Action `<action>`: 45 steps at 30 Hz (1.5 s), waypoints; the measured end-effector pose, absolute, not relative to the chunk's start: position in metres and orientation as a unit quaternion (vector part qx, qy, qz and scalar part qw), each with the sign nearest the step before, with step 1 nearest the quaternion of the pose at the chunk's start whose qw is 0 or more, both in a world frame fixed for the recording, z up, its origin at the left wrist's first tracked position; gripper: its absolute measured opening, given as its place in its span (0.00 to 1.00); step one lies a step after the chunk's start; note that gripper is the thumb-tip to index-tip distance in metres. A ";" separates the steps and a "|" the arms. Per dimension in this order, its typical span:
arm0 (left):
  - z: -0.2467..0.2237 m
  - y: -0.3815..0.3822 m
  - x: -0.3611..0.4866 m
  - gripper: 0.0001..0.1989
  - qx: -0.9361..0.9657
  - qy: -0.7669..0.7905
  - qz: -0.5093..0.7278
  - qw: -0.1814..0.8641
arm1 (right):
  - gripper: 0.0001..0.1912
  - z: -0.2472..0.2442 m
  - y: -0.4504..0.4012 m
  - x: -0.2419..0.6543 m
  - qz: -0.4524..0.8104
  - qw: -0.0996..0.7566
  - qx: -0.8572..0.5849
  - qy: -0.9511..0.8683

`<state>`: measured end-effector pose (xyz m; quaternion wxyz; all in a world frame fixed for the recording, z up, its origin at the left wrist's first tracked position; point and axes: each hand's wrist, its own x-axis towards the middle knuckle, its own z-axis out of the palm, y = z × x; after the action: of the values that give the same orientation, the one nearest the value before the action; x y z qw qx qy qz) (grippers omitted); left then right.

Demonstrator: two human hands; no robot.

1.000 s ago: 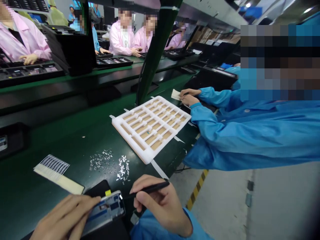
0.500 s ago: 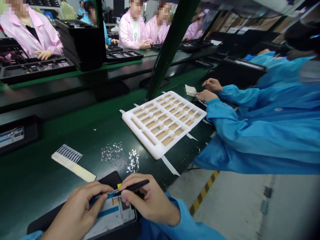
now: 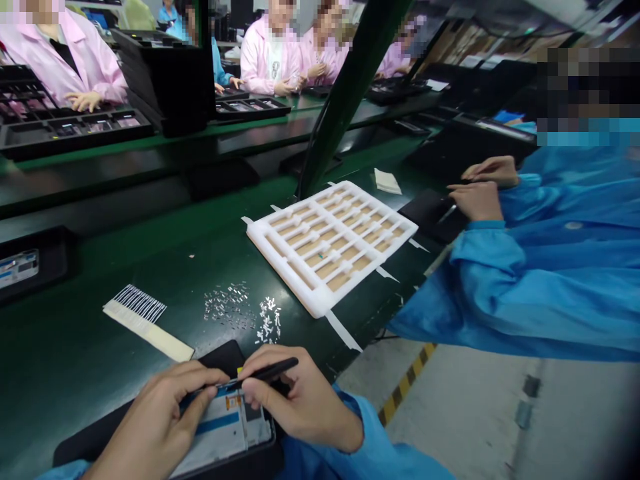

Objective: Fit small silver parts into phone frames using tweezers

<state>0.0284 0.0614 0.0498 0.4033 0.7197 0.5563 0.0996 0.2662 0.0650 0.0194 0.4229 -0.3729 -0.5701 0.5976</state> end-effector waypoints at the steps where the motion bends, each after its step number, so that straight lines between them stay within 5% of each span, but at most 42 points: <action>1: 0.050 0.061 0.029 0.19 0.718 0.559 0.101 0.402 | 0.06 0.019 0.065 0.266 0.599 0.424 -0.373 -0.567; 31: 0.049 0.062 0.029 0.20 0.725 0.553 0.110 0.396 | 0.14 0.021 0.052 0.282 0.421 0.491 -0.322 -0.691; 37: 0.045 0.061 0.026 0.21 0.708 0.551 0.089 0.433 | 0.20 0.015 0.073 0.298 0.202 0.371 -0.245 -0.873; 45: 0.047 0.063 0.028 0.20 0.695 0.550 0.077 0.456 | 0.17 0.025 0.087 0.298 0.172 0.301 -0.193 -0.918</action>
<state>0.0276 0.0630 0.0470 0.4558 0.6954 0.5502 0.0771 0.2977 0.0873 0.0253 0.3009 -0.1929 -0.9179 0.1724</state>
